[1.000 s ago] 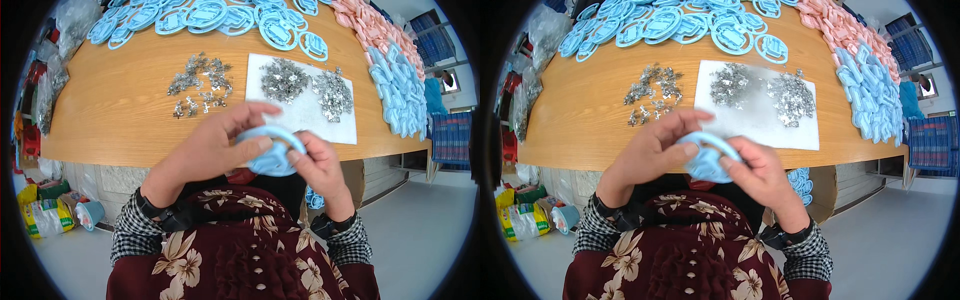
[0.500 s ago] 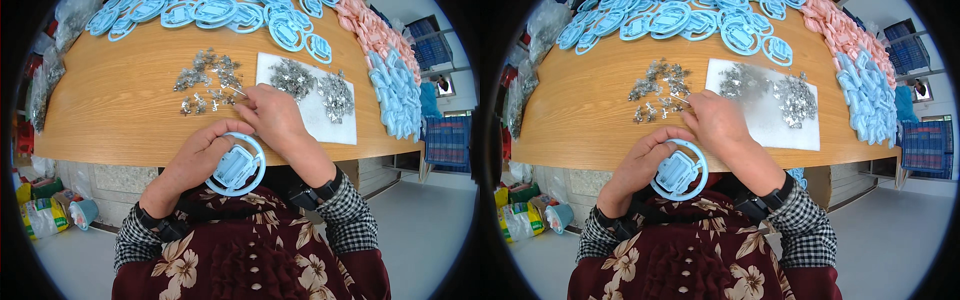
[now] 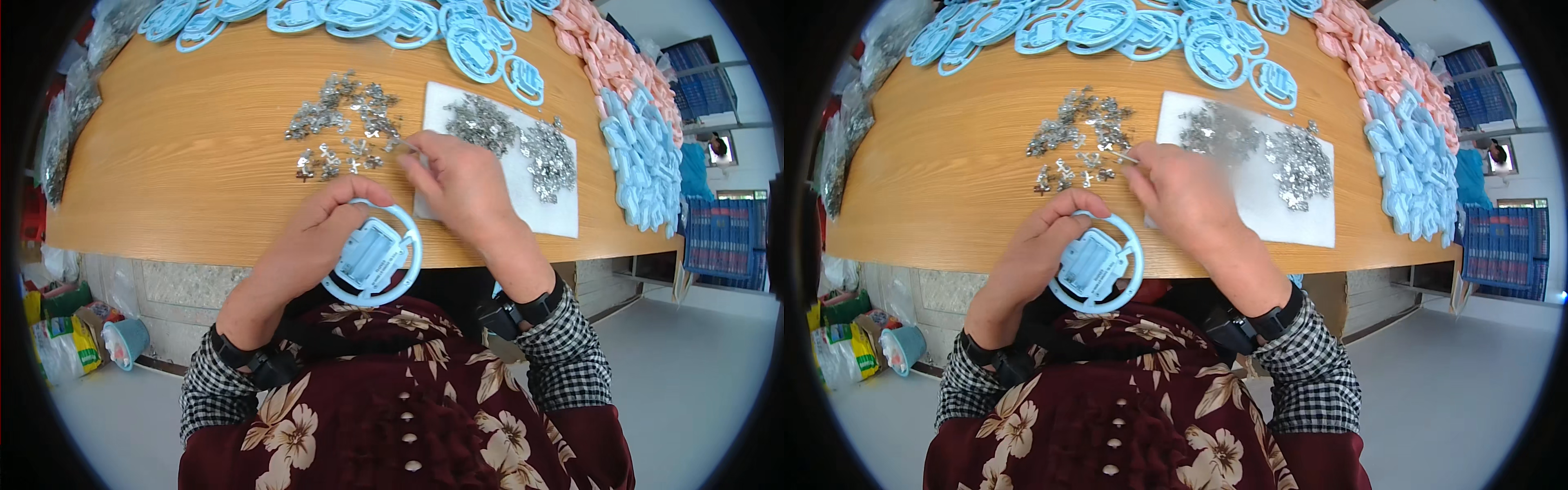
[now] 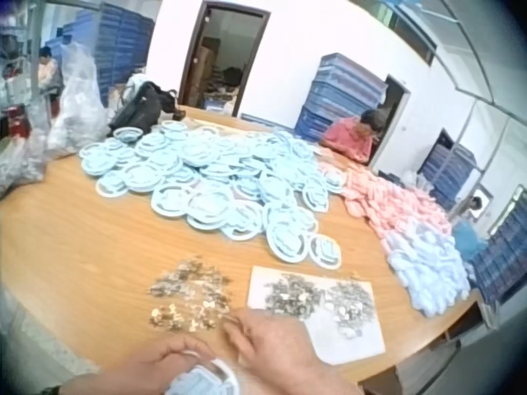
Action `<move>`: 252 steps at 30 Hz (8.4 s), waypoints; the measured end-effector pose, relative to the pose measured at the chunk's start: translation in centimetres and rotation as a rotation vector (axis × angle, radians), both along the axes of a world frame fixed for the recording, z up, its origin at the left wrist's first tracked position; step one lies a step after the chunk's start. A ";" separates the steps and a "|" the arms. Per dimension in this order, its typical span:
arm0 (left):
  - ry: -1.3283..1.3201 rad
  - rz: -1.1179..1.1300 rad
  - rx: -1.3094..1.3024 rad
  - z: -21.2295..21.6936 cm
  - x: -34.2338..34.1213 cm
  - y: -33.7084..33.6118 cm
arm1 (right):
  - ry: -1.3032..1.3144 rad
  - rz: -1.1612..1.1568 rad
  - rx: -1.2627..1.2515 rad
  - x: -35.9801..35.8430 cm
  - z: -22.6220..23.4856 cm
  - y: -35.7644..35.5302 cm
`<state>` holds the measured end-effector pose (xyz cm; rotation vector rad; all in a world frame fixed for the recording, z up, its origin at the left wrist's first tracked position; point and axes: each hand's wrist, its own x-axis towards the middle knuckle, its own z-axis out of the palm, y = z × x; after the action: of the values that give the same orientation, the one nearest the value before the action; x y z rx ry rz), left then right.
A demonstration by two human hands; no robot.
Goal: Assembling small silver metal decorative pieces into circular blue plastic ring bases using a small hand tool.
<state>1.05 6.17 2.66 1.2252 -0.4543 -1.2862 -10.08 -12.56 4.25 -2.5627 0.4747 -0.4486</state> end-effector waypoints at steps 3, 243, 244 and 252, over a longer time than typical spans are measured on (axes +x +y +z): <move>0.055 0.027 0.013 -0.1 -0.1 0.1 | 0.070 -0.176 0.046 -2.1 1.1 -2.2; 0.205 -0.137 -0.272 -0.8 -2.5 -6.5 | -0.379 -0.130 0.790 -8.5 0.8 1.3; 0.237 -0.138 -0.269 -0.8 -2.5 -6.4 | -0.408 -0.130 0.770 -8.3 0.6 1.5; 0.338 -0.184 -0.259 0.0 -3.6 -6.0 | -0.316 -0.245 0.716 -6.3 1.0 1.8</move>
<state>-2.55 0.13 2.67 0.7455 -0.4769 -1.5057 -16.41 -10.72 5.29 -1.7207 0.6853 -0.6222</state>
